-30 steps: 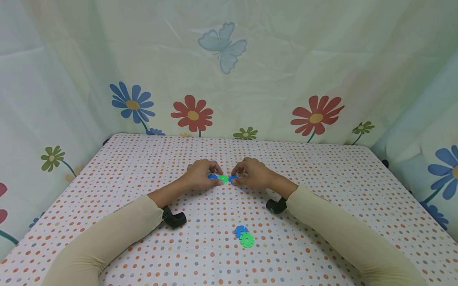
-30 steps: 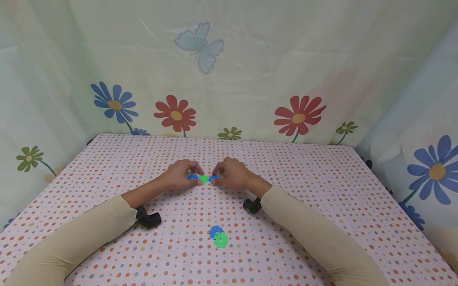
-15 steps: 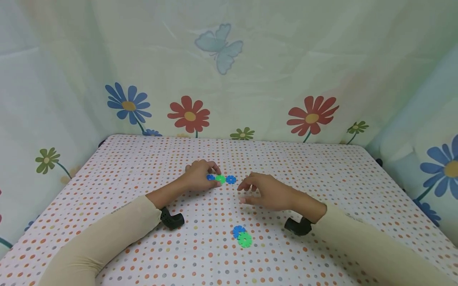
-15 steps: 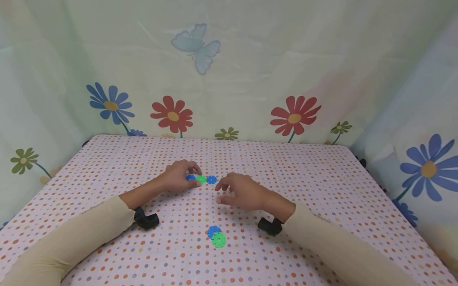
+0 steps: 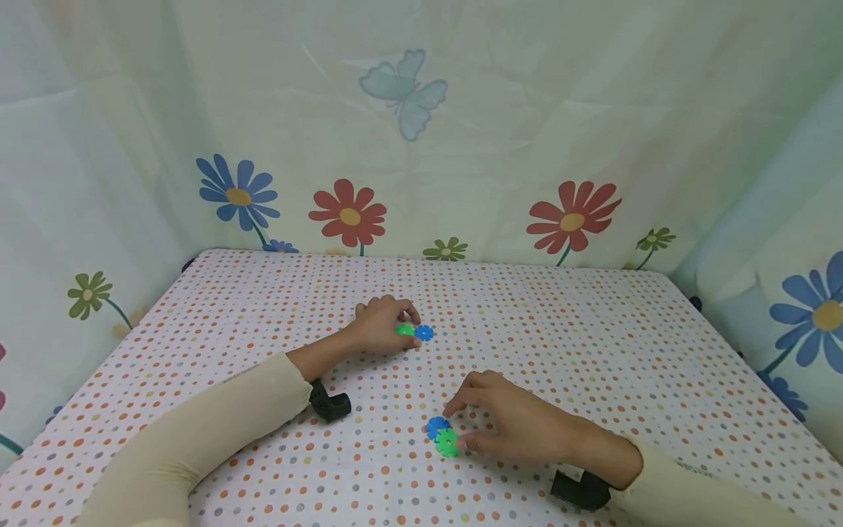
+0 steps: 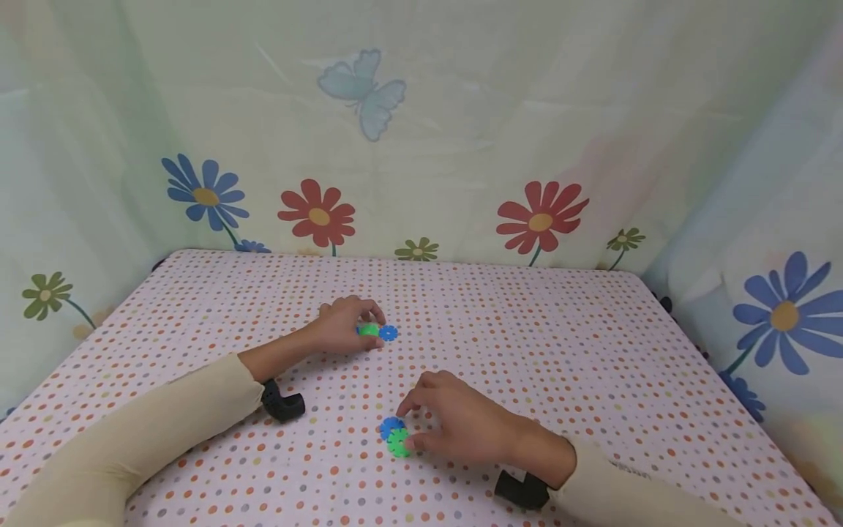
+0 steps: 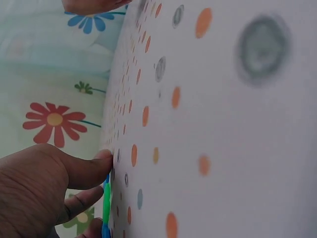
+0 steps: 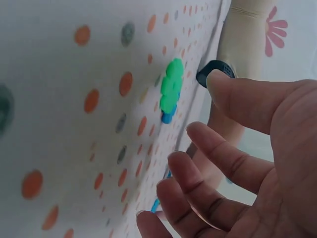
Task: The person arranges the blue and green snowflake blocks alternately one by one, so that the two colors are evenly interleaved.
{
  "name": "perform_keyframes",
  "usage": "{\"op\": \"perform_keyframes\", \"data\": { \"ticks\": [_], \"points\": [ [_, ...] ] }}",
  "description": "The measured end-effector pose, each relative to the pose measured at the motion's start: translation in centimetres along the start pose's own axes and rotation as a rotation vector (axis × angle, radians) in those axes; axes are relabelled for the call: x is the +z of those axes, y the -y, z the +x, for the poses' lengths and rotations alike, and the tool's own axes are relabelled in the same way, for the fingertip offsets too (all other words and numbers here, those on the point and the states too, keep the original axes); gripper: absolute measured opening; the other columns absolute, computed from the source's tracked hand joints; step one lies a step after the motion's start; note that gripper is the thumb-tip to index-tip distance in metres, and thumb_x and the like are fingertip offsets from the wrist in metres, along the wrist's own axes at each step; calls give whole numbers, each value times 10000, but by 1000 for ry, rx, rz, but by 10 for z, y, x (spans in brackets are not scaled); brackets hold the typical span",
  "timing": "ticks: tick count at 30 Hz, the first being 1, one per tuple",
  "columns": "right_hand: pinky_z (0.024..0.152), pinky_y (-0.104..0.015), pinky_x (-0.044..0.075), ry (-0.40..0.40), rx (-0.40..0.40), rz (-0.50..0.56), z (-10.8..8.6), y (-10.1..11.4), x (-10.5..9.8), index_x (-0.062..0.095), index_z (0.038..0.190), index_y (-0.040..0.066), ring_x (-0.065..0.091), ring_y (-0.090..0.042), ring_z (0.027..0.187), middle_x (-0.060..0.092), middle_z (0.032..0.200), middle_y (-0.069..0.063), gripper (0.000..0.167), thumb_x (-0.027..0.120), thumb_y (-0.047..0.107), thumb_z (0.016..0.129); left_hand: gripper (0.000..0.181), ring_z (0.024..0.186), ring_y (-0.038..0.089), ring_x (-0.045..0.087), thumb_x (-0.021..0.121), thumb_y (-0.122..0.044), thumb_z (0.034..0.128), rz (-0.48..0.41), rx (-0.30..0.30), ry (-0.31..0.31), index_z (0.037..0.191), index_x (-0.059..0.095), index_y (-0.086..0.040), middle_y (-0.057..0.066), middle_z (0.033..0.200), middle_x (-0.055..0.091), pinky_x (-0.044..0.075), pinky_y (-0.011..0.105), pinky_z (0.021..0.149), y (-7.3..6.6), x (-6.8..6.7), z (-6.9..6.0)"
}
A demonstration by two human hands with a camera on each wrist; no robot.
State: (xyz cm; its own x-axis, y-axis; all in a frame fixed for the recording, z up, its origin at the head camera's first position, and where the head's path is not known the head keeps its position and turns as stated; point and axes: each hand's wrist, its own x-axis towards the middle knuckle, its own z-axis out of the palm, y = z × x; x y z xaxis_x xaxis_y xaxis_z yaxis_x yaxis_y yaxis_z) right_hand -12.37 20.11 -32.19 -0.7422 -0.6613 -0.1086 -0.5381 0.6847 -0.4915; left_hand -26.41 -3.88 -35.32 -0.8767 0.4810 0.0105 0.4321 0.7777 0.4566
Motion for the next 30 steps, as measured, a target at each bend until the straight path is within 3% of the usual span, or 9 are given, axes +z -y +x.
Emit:
{"op": "perform_keyframes", "data": {
  "ticks": [9, 19, 30],
  "points": [
    [794, -241, 434, 0, -26, 9, -1, 0, 8, 662, 1167, 297, 484, -54, 963, 550, 1073, 153, 318, 716, 434, 884, 312, 1011, 224, 539, 748, -450, 845, 11, -6, -2, 1087, 657, -276, 12, 1067, 601, 344, 470, 850, -6, 5, 6],
    [768, -237, 405, -18, -31, -75, 6, 1, 12, 666, 1131, 328, 456, -37, 902, 517, 958, 172, 306, 775, 360, 847, 287, 1033, 225, 558, 745, -407, 859, -20, 7, -15, 1092, 672, -255, 13, 1065, 620, 398, 510, 910, -3, 6, 6],
    [829, -258, 443, -32, -48, -81, 7, 2, 14, 666, 1054, 337, 476, -29, 965, 549, 1018, 184, 249, 789, 325, 838, 279, 1042, 246, 563, 737, -401, 870, -16, 32, -23, 1090, 675, -241, 26, 1076, 629, 408, 518, 900, -3, 7, 5]
  ]
}}
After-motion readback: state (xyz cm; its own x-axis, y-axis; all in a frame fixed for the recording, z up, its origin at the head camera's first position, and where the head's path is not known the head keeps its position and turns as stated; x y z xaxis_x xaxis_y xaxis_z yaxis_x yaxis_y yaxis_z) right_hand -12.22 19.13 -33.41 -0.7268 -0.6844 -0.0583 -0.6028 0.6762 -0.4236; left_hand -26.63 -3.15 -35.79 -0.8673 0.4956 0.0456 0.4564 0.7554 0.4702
